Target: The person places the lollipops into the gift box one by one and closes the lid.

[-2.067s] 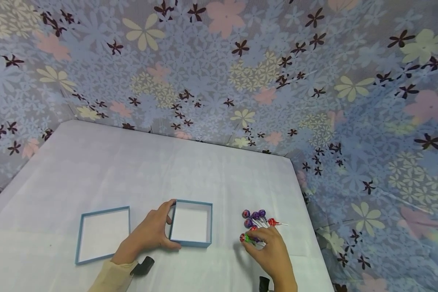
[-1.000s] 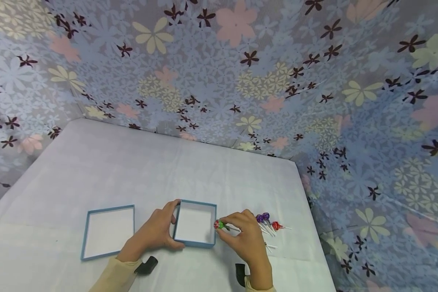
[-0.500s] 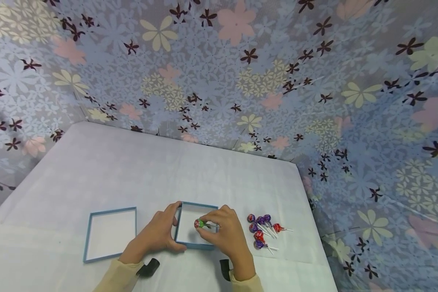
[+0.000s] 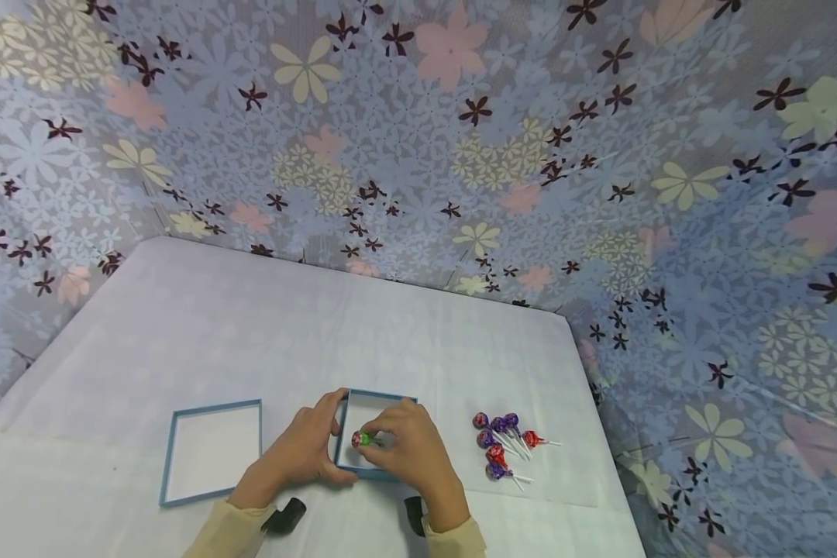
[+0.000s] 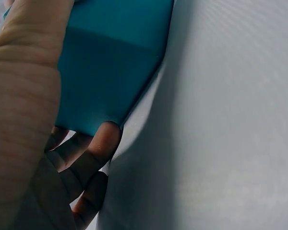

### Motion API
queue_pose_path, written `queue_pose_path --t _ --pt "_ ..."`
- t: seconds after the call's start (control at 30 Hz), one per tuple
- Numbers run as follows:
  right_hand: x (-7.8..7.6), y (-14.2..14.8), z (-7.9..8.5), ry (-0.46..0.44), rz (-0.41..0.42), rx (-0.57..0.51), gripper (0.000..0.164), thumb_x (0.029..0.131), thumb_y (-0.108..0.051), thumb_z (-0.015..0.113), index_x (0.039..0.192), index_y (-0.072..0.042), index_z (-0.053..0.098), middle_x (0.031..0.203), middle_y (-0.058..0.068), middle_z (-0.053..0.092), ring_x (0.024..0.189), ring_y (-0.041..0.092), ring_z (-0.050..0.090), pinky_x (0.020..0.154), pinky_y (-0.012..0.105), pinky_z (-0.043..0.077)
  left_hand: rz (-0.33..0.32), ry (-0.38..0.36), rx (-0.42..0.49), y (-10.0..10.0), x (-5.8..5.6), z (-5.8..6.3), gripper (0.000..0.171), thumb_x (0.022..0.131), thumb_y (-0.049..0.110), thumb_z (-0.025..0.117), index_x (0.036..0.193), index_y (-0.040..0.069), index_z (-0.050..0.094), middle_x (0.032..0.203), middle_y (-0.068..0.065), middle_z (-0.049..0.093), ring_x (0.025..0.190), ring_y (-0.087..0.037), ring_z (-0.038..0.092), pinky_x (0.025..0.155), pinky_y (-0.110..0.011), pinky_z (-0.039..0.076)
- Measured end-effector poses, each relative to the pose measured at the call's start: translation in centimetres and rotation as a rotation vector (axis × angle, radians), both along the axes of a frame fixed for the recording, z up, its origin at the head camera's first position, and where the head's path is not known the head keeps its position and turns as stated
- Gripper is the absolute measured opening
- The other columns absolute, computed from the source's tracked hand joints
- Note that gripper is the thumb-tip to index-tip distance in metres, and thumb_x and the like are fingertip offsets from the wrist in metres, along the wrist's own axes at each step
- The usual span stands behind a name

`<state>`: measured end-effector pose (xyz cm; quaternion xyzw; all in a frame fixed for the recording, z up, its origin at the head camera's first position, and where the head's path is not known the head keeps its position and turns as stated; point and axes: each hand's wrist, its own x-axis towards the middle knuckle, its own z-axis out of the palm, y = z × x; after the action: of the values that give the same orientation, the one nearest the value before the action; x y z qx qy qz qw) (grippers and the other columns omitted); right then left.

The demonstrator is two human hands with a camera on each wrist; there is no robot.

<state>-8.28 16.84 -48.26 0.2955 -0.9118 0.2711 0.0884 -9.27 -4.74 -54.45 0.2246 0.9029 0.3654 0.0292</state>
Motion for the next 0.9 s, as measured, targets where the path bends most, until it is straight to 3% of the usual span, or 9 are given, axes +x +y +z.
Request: queue_pose_path --t 0.37,0.63,0.9 --pt "-1.1 -1.3 -0.4 -0.044 0.023 0.059 0.013 0.078 -0.031 0.087 0.087 -0.022 0.082 0.082 -0.014 0.074 0.079 0.003 0.056 0.078 0.024 0.044 -0.029 -0.032 0.006 -0.9 -1.1 0.6 0.133 0.054 0.063 0.091 0.153 0.0 0.028 0.095 0.009 0.055 0.082 -0.011 0.05 0.093 -0.045 0.043" --pt "-1.3 -1.8 -0.2 -0.153 0.015 0.131 0.014 0.078 -0.033 0.087 0.087 -0.024 0.083 0.082 -0.015 0.074 0.074 0.003 0.048 0.069 0.017 0.039 -0.031 -0.017 0.006 -1.0 -1.2 0.5 0.133 0.053 0.061 0.092 0.153 0.001 0.028 0.095 0.01 0.054 0.082 -0.011 0.05 0.094 -0.046 0.042" --pt "-1.5 -2.0 -0.1 -0.249 -0.023 0.189 0.017 0.077 -0.035 0.087 0.088 -0.023 0.083 0.083 -0.016 0.073 0.076 0.0 0.047 0.071 0.019 0.044 -0.028 -0.032 0.008 -0.8 -1.1 0.4 0.134 0.053 0.061 0.092 0.153 0.0 0.027 0.098 0.008 0.053 0.083 -0.011 0.049 0.094 -0.046 0.04"
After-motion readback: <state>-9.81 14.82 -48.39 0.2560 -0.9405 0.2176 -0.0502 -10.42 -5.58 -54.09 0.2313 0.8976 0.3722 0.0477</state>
